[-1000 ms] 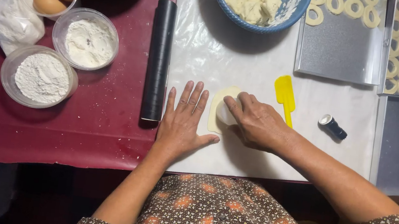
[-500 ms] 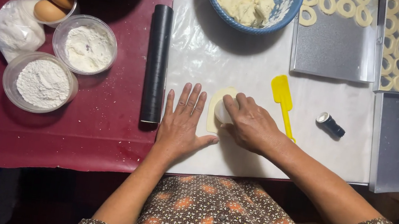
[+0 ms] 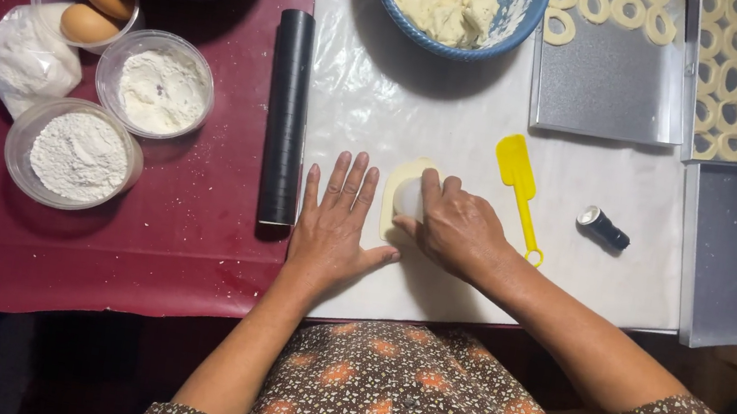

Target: The recorder prepares donut dough by rolling it out and using a cutter to shape individual donuts.

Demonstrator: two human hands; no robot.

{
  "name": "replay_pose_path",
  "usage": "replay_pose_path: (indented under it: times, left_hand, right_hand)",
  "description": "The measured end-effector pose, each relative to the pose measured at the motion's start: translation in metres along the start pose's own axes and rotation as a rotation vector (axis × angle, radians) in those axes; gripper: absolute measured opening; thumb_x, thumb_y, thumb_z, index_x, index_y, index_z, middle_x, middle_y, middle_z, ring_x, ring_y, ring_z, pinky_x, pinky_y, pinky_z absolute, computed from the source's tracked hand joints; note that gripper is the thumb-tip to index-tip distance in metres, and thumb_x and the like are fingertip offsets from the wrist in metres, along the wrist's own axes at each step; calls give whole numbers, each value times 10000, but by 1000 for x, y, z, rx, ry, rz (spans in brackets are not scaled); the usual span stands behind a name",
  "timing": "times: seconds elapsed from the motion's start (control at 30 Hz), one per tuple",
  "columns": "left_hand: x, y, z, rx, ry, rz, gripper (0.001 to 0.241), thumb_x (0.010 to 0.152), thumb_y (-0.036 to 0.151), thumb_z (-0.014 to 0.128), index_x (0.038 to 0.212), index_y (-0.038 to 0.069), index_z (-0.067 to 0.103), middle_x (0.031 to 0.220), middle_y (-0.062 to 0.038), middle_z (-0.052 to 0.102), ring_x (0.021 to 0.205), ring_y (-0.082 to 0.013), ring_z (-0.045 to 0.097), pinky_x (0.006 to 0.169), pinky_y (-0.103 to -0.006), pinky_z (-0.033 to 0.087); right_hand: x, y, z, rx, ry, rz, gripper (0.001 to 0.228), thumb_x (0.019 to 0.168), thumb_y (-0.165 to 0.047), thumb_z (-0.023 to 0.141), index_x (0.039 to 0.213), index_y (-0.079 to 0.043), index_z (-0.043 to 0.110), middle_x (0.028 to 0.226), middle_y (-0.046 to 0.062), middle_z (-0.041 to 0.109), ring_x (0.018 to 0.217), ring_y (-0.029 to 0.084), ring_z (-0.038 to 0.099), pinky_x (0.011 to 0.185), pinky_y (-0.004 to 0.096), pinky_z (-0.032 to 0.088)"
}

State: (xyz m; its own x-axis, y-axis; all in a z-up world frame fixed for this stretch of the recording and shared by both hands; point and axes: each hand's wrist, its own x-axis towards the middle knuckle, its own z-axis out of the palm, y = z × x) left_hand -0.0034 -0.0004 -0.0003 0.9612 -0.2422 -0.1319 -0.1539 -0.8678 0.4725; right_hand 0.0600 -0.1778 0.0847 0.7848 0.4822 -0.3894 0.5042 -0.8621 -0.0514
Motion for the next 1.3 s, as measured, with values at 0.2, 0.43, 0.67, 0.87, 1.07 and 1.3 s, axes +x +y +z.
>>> replay_pose_path:
  times: [0.2, 0.43, 0.67, 0.87, 1.07, 1.3]
  left_hand:
    - [0, -3, 3, -16, 81, 31, 1275, 679, 808, 674, 1594, 46, 218, 1691, -151, 93, 1559, -283, -20, 1236, -565, -55]
    - [-6, -3, 1, -20, 90, 43, 1249, 698, 777, 698, 1594, 46, 225, 1694, -157, 97, 1569, -290, -8, 1239, -573, -47]
    - [-1, 4, -7, -48, 16, -20, 1252, 691, 793, 663, 1591, 62, 191, 1692, -120, 59, 1551, -241, -65, 1231, -522, -94]
    - [0, 4, -6, -31, -22, -39, 1239, 704, 808, 632, 1589, 69, 177, 1692, -122, 42, 1544, -237, -95, 1227, -517, -113]
    - [3, 6, -7, -6, -6, -27, 1236, 712, 816, 621, 1591, 70, 178, 1691, -124, 45, 1545, -237, -91, 1228, -514, -104]
    - [-1, 8, -7, -11, 5, -39, 1232, 709, 823, 618, 1596, 89, 181, 1694, -105, 55, 1547, -217, -78, 1235, -494, -95]
  right_hand:
    - [-9, 2, -24, 20, 23, -189, 593, 844, -143, 673, 1392, -63, 460, 1262, 224, 577, 1032, 399, 631, 899, 489, 531]
    - [-14, 17, -5, 34, 71, -430, 586, 792, 25, 603, 1355, -130, 564, 1563, 145, 429, 1363, 420, 459, 1155, 489, 381]
    - [-100, 88, 49, 139, 559, 61, 721, 778, -17, 612, 1488, -63, 500, 1553, 204, 470, 1510, 385, 360, 1244, 613, 219]
    - [-144, 158, 113, 69, 640, 355, 664, 745, 50, 542, 1409, 46, 539, 1427, 235, 569, 1411, 400, 481, 1205, 562, 314]
    - [-136, 163, 84, 100, 675, 351, 524, 865, 31, 649, 1386, 0, 603, 1287, 204, 654, 1202, 391, 607, 1053, 466, 500]
    - [-107, 185, 39, 287, 654, 396, 298, 919, -32, 698, 1215, -27, 660, 1262, 186, 624, 1108, 368, 658, 927, 422, 569]
